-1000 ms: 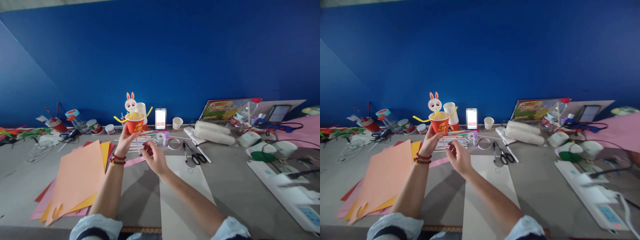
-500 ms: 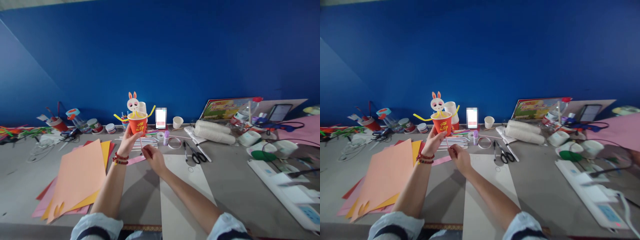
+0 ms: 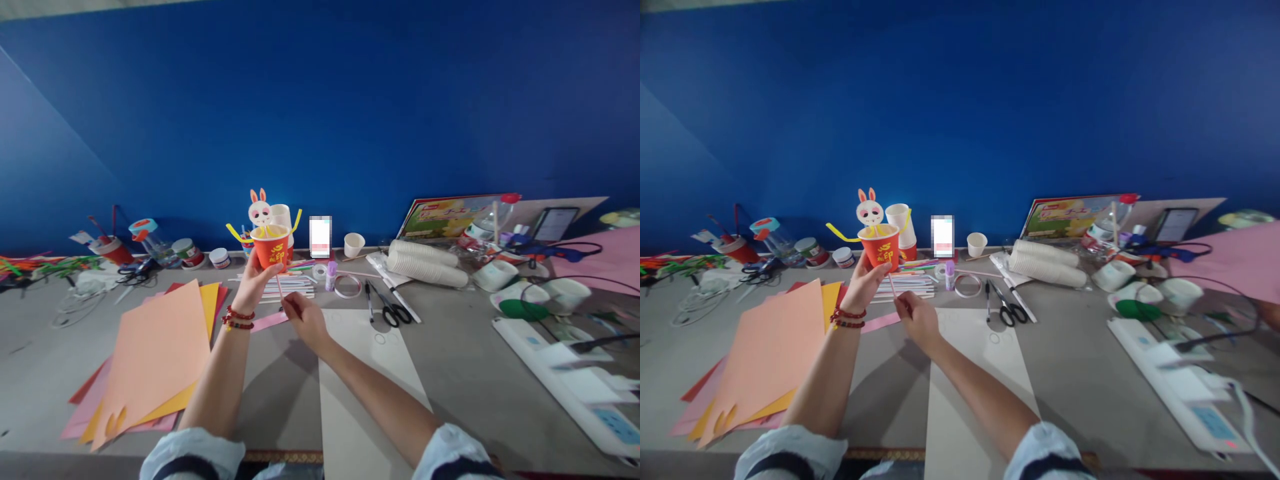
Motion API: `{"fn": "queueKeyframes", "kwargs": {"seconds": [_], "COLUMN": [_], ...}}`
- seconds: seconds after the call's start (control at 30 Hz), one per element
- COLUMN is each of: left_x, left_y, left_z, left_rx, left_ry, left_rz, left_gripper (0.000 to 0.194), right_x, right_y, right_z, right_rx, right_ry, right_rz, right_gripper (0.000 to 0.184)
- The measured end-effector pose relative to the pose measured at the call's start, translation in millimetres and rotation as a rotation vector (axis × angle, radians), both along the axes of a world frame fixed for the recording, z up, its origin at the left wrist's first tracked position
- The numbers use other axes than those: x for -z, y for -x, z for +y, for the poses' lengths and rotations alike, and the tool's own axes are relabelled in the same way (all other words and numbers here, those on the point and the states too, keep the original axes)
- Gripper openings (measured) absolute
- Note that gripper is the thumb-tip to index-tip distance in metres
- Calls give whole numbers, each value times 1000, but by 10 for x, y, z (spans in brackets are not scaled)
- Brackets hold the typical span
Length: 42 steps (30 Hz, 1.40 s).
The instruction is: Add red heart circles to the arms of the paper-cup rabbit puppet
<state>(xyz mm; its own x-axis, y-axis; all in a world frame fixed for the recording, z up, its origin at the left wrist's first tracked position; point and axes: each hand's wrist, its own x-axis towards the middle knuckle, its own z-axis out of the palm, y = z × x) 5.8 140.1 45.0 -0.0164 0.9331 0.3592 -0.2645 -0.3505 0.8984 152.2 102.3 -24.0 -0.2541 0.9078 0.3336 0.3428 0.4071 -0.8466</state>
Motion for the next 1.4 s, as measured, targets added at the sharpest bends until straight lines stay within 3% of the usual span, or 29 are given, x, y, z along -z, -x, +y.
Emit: {"fn": "queueKeyframes", "kwargs": {"seconds": [0.2,0.5,1.07,1.4], "left_x": [56,-20,123,78], "left_y": [-11,17,-44,-61], "left_z": [30,-17,35,-6], "left_rx": [-17,14,49,52], "left_ry": [12,-14,12,26], "left_rz": [10,-4,-25,-8], "left_gripper": [55,55,58,58], "right_x": [27,80,102,102], "right_y": [-6,10,-2,-1], "right_z": [10,-21,56,82], "right_rx": [3,4,30,22], "right_ry": [9,-1,-12,-21], "right_rz": [8,22,94,97], "right_gripper": [27,23,26,27]}}
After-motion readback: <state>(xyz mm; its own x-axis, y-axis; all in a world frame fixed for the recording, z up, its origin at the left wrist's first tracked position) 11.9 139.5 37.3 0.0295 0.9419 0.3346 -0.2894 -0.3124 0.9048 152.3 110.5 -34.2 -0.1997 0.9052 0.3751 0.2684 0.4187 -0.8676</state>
